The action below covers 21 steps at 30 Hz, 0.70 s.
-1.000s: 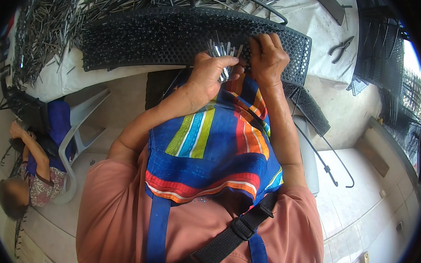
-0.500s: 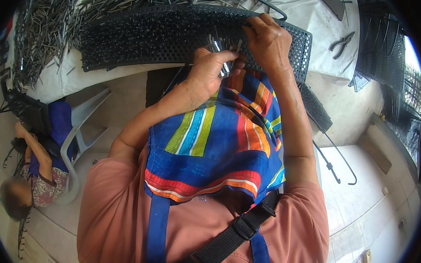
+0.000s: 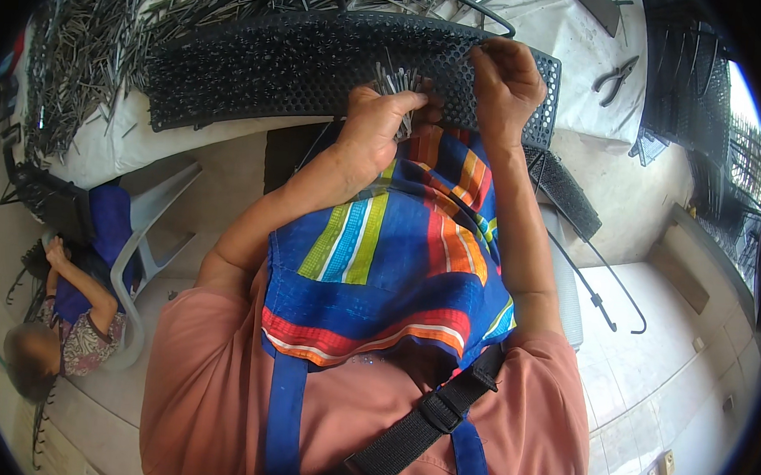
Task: Assembling small metal pins into a black mesh strip on a workspace table.
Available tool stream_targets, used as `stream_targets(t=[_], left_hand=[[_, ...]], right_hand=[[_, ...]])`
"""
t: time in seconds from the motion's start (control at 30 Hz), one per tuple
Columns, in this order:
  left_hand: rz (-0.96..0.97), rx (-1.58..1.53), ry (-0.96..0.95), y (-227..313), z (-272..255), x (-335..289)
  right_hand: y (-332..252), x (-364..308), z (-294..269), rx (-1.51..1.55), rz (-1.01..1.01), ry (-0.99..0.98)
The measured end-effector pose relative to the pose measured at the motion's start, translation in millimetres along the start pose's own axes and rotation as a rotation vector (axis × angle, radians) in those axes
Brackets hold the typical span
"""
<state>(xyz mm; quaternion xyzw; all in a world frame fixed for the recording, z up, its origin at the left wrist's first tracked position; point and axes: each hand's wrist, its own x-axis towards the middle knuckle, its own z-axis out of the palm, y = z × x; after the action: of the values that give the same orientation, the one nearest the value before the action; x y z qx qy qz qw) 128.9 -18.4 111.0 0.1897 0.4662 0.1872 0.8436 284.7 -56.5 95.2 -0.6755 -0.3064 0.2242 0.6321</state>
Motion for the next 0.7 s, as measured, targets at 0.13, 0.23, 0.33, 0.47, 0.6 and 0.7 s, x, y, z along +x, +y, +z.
stream_targets(t=[0.13,0.23,0.33,0.47,0.6,0.7], left_hand=[[0.021,0.077,-0.025,-1,0,0],[0.034,0.012,-0.020,-2,1,0],[0.046,-0.014,-0.028,1,-1,1],[0.007,-0.013,0.005,3,-2,1],[-0.018,-0.024,0.006,4,-4,-1],[-0.032,-0.033,-0.006,4,-7,-1]], right_hand=[[15,9,2,-0.214,-0.221,0.065],[16,10,1,-0.318,-0.285,-0.016],[3,10,2,-0.393,-0.260,-0.082],[4,11,2,-0.600,-0.401,-0.126],[3,7,2,-0.810,-0.544,-0.122],[6,3,0,-0.924,-0.610,-0.205]])
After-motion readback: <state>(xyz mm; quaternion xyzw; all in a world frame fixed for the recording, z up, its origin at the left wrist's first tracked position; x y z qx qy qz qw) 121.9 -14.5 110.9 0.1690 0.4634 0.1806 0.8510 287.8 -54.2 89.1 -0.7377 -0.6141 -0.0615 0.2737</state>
